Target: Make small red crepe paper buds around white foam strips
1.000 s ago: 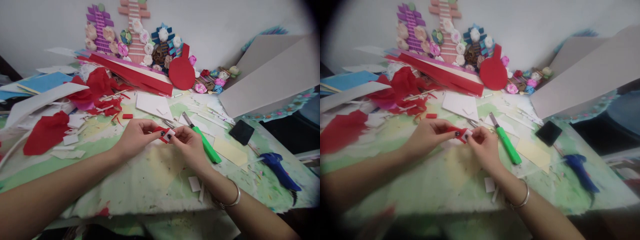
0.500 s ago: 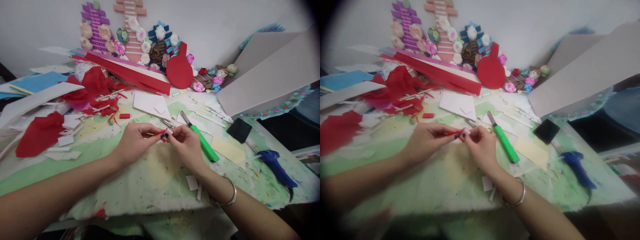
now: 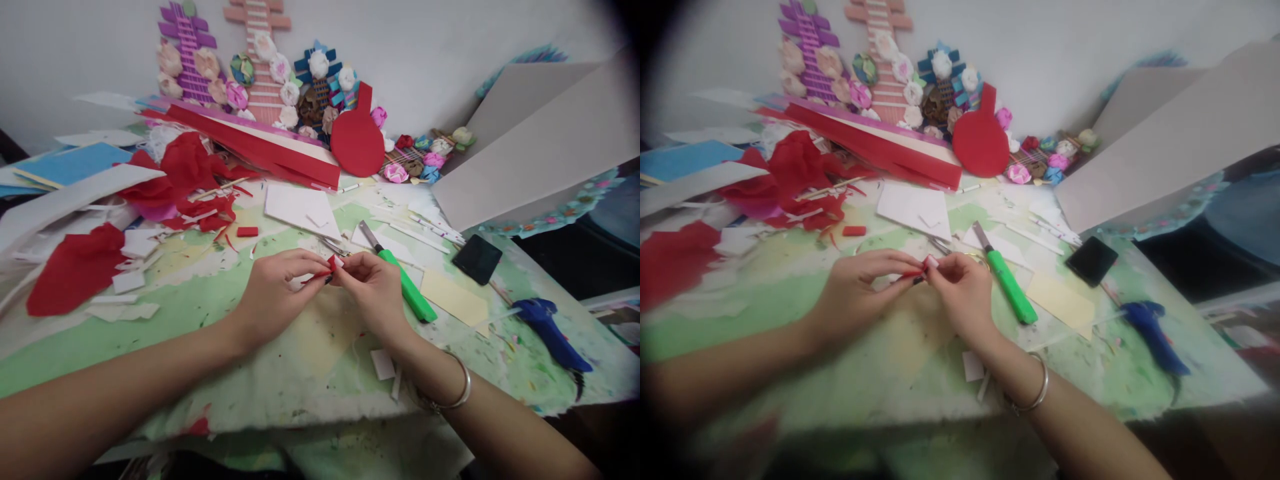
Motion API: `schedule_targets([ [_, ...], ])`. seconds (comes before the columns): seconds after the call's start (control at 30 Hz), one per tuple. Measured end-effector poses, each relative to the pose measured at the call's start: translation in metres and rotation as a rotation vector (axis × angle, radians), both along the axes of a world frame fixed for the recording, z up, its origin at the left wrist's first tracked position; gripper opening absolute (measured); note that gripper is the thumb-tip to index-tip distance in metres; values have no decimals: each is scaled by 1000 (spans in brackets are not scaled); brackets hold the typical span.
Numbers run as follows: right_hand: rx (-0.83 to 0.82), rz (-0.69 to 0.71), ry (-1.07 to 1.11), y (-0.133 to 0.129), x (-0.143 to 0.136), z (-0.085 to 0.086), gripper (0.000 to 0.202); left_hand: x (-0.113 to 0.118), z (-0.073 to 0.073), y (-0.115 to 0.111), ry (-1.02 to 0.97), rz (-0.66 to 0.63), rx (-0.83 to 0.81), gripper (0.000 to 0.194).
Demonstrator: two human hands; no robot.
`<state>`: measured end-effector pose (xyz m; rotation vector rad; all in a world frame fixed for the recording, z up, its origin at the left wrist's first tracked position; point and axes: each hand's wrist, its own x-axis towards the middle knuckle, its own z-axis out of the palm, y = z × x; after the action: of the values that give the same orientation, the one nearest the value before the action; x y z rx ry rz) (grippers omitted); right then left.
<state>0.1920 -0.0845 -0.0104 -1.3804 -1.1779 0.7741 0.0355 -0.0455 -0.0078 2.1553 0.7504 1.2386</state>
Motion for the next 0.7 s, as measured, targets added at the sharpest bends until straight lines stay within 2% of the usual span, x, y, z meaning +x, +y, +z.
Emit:
schedule_targets([
  [0.43,-33,83,214,-3,-1,0,16,1,-2,-1,38,7,101,14],
  [0.6,11,137,390,-5,-3,-2,12,1,-2,-1,81,10,232,14],
  [0.7,24,175,404,-5,-4,-4,12,1,-4,-1,115,-8,341,15],
])
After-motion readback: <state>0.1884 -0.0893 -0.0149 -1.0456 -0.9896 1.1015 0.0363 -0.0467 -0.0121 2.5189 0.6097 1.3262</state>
